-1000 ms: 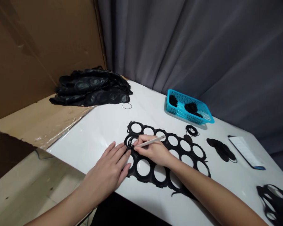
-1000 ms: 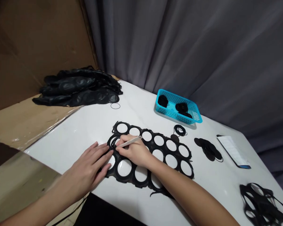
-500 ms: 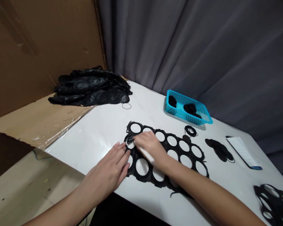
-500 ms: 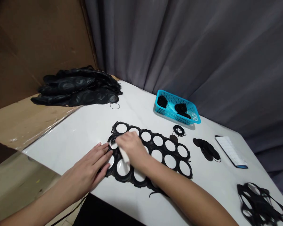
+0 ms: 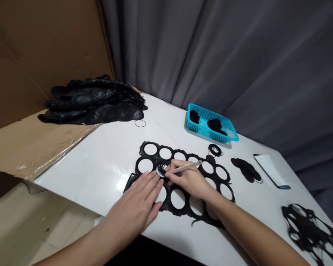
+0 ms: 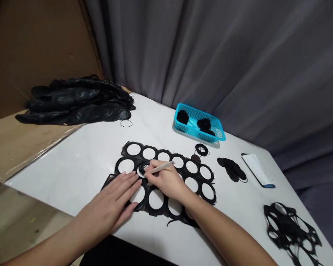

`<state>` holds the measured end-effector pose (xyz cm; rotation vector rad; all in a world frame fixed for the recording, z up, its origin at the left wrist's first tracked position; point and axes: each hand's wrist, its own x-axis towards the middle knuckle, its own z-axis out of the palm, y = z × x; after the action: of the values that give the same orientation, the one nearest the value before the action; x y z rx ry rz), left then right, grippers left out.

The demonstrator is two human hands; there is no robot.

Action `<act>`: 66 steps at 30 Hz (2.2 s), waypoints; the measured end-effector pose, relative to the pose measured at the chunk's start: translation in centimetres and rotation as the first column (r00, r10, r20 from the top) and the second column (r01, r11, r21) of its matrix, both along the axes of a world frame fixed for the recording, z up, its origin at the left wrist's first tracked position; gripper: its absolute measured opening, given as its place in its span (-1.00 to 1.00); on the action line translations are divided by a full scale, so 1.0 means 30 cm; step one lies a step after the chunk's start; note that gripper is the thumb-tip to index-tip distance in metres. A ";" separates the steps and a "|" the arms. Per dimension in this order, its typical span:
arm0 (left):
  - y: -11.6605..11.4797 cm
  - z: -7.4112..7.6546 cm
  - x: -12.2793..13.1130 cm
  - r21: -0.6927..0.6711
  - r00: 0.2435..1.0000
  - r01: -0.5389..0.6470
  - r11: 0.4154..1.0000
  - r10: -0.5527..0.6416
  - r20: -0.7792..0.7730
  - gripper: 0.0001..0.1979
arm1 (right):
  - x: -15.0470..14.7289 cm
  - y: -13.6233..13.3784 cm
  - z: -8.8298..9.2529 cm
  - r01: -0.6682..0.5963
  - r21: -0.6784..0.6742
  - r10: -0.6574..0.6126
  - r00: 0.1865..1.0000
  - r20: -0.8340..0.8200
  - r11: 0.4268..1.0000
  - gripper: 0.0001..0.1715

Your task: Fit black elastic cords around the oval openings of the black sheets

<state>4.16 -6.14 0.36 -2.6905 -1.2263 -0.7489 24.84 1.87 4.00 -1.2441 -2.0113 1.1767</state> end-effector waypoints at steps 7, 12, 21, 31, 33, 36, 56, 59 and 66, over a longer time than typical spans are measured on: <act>-0.002 -0.033 0.002 -0.013 0.999 0.021 1.000 -0.022 -0.048 -0.57 | 0.008 -0.006 -0.036 -0.007 -0.055 0.004 0.998 -0.062 0.998 -0.81; -0.003 -0.042 0.005 -0.011 0.999 0.016 1.000 -0.017 -0.034 -0.57 | 0.003 -0.005 -0.021 -0.045 0.034 0.045 0.999 -0.009 0.998 -0.77; -0.004 -0.046 0.007 -0.005 0.999 0.022 1.000 -0.022 -0.039 -0.58 | 0.000 -0.049 -0.065 -0.290 0.426 0.159 0.935 0.316 0.857 -0.90; 0.002 -0.041 -0.019 -0.032 0.998 0.056 0.998 -0.057 -0.017 -0.56 | 0.211 0.283 0.036 0.292 0.536 -0.437 0.885 0.163 0.792 -0.77; 0.000 -0.032 -0.020 -0.015 0.999 0.051 0.999 -0.051 -0.007 -0.57 | 0.207 0.218 0.039 0.283 0.389 -0.349 0.931 0.109 0.877 -0.76; -0.002 -0.008 0.008 0.005 0.998 0.065 0.998 -0.065 0.003 -0.62 | 0.177 0.089 0.028 0.208 0.176 -0.223 0.972 0.070 0.962 -0.79; 0.029 -0.021 0.118 0.042 0.984 0.165 0.985 -0.162 -0.077 -0.61 | 0.158 -0.053 -0.027 0.040 0.082 -0.040 0.999 -0.011 0.996 -0.74; 0.028 -0.027 0.119 0.042 0.985 0.161 0.986 -0.158 -0.065 -0.61 | 0.150 -0.085 -0.037 -0.013 0.193 0.002 0.998 0.059 0.981 -0.75; 0.026 -0.034 0.119 0.030 0.985 0.162 0.986 -0.159 -0.068 -0.60 | 0.195 -0.005 -0.046 -0.049 0.507 -0.123 0.946 0.301 0.861 -0.86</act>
<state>7.72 -5.35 -0.67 -2.7861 -0.9818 -0.6877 30.69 1.71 2.62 -1.2395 -2.3135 0.3728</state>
